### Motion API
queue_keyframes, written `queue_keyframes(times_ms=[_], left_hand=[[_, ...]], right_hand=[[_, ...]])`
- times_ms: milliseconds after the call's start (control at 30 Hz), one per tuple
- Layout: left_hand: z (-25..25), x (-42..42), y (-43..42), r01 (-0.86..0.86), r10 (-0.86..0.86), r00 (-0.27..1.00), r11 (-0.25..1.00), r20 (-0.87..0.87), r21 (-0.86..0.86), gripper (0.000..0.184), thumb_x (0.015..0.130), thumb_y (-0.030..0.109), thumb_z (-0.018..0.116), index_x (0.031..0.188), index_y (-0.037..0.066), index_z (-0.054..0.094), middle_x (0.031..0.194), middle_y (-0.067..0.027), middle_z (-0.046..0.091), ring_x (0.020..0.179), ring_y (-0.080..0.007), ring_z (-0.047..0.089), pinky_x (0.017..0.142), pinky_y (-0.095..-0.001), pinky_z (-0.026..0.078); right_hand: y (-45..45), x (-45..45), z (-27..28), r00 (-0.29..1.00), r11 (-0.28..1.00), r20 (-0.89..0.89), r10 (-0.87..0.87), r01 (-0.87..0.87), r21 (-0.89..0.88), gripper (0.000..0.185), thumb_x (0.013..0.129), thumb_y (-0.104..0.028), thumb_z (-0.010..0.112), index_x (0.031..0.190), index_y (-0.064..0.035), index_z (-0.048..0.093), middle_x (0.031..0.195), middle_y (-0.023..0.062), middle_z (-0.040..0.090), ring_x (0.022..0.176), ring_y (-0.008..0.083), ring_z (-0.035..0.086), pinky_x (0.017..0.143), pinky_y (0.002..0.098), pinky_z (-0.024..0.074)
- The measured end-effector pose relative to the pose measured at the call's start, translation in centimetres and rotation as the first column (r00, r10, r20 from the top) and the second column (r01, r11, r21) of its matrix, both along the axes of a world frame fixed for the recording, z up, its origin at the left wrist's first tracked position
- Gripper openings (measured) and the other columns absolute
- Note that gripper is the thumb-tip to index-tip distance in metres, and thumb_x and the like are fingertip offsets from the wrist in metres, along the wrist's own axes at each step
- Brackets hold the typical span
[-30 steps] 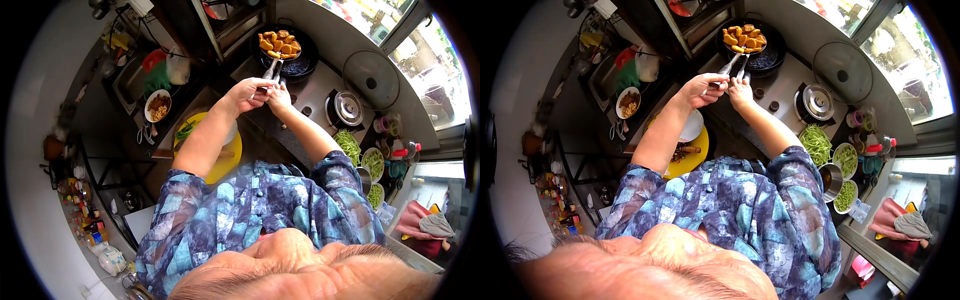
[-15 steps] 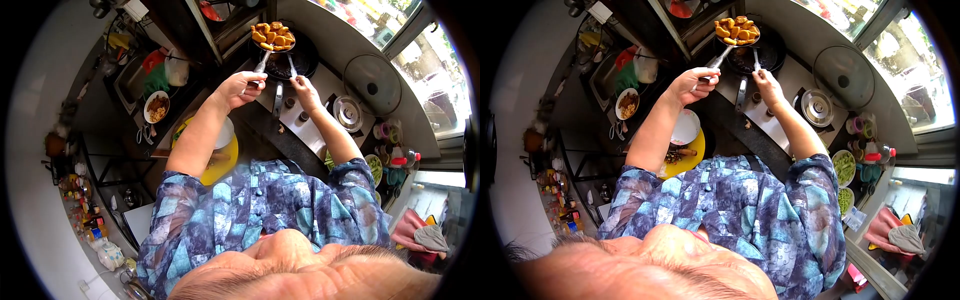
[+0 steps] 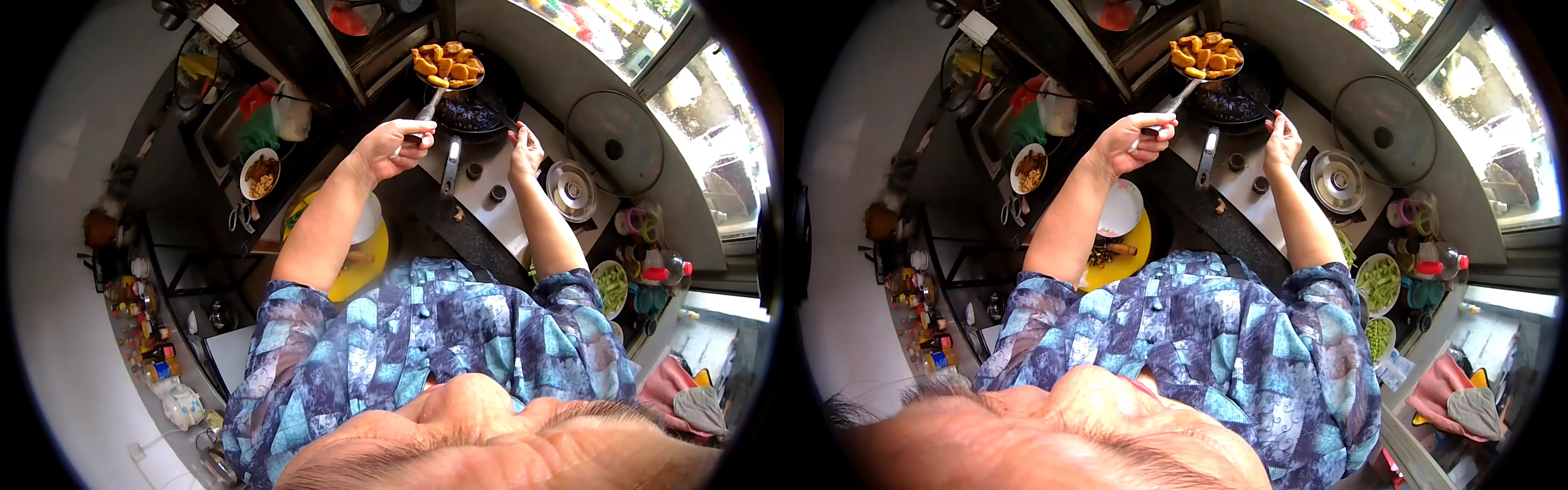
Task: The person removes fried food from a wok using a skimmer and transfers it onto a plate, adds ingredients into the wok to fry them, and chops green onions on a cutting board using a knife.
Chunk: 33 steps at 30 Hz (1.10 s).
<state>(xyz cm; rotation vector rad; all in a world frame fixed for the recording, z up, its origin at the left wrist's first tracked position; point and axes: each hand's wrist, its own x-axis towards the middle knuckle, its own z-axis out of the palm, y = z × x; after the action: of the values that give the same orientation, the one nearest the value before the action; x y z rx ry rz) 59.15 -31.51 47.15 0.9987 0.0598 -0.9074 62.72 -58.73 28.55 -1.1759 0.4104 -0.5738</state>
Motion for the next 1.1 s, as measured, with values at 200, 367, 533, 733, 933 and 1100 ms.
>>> queue_keyframes(times_ms=[200, 367, 533, 733, 933, 1100], left_hand=[[0.3, -0.2, -0.4, 0.003, -0.003, 1.0, 1.0, 0.021, 0.012, 0.008, 0.091, 0.011, 0.053, 0.09, 0.003, 0.053, 0.066, 0.0002, 0.05, 0.044, -0.0018, 0.032, 0.033, -0.0142, 0.023], [0.4, -0.5, -0.2, -0.013, 0.012, 0.999, 1.0, 0.032, 0.022, 0.008, 0.091, 0.011, 0.053, 0.09, 0.003, 0.054, 0.066, 0.0, 0.05, 0.043, -0.0019, 0.032, 0.033, -0.0146, 0.022], [-0.4, -0.2, -0.1, -0.01, 0.009, 1.0, 0.999, 0.027, 0.031, 0.008, 0.091, 0.012, 0.053, 0.09, 0.004, 0.054, 0.066, 0.0, 0.05, 0.043, -0.0021, 0.032, 0.033, -0.015, 0.022], [-1.4, 0.7, 0.3, -0.011, 0.009, 0.999, 0.998, 0.032, 0.056, 0.009, 0.091, 0.014, 0.054, 0.089, 0.005, 0.054, 0.067, 0.0001, 0.052, 0.044, -0.0024, 0.032, 0.035, -0.0156, 0.022], [-3.1, 1.2, 0.8, -0.001, 0.0, 1.0, 0.997, 0.014, 0.072, 0.012, 0.091, 0.015, 0.056, 0.082, 0.008, 0.052, 0.067, 0.0011, 0.053, 0.044, -0.0018, 0.033, 0.035, -0.0153, 0.023], [-3.9, 1.4, 0.6, 0.038, -0.04, 0.999, 0.997, 0.032, 0.07, 0.016, 0.091, 0.016, 0.057, 0.078, 0.009, 0.052, 0.066, 0.0019, 0.052, 0.044, -0.0013, 0.032, 0.035, -0.0152, 0.023]], right_hand=[[-1.4, -1.6, -0.2, 0.994, 0.972, -0.072, 0.085, -0.067, 0.224, 0.019, 0.095, -0.014, 0.055, 0.105, 0.0008, 0.063, 0.1, 0.0079, 0.064, 0.076, 0.015, 0.065, 0.074, 0.0232, 0.0544], [-2.9, -3.4, -0.3, 0.99, 0.936, -0.029, 0.139, -0.122, 0.331, 0.018, 0.093, -0.01, 0.057, 0.101, 0.0053, 0.061, 0.098, 0.0122, 0.062, 0.078, 0.0208, 0.065, 0.075, 0.0276, 0.0577], [-5.0, -5.6, 1.4, 0.994, 0.956, -0.048, 0.097, -0.079, 0.281, 0.017, 0.091, -0.008, 0.057, 0.099, 0.0061, 0.063, 0.095, 0.0136, 0.063, 0.078, 0.0226, 0.065, 0.073, 0.029, 0.0586], [-6.7, -6.9, 5.2, 1.0, 1.0, -0.008, -0.007, 0.007, 0.025, 0.021, 0.094, -0.013, 0.055, 0.1, 0.0035, 0.066, 0.084, 0.0086, 0.068, 0.07, 0.0148, 0.067, 0.067, 0.0235, 0.0533], [-8.1, -6.2, 7.7, 0.996, 0.995, 0.022, -0.081, 0.082, -0.052, 0.02, 0.094, -0.012, 0.054, 0.1, 0.0039, 0.065, 0.087, 0.0096, 0.067, 0.069, 0.0146, 0.066, 0.066, 0.0221, 0.0533], [-8.0, -4.7, 9.9, 0.989, 0.99, 0.099, -0.112, 0.12, -0.079, 0.02, 0.095, -0.012, 0.053, 0.101, 0.0038, 0.064, 0.09, 0.0089, 0.067, 0.072, 0.0148, 0.066, 0.07, 0.0231, 0.0535]])
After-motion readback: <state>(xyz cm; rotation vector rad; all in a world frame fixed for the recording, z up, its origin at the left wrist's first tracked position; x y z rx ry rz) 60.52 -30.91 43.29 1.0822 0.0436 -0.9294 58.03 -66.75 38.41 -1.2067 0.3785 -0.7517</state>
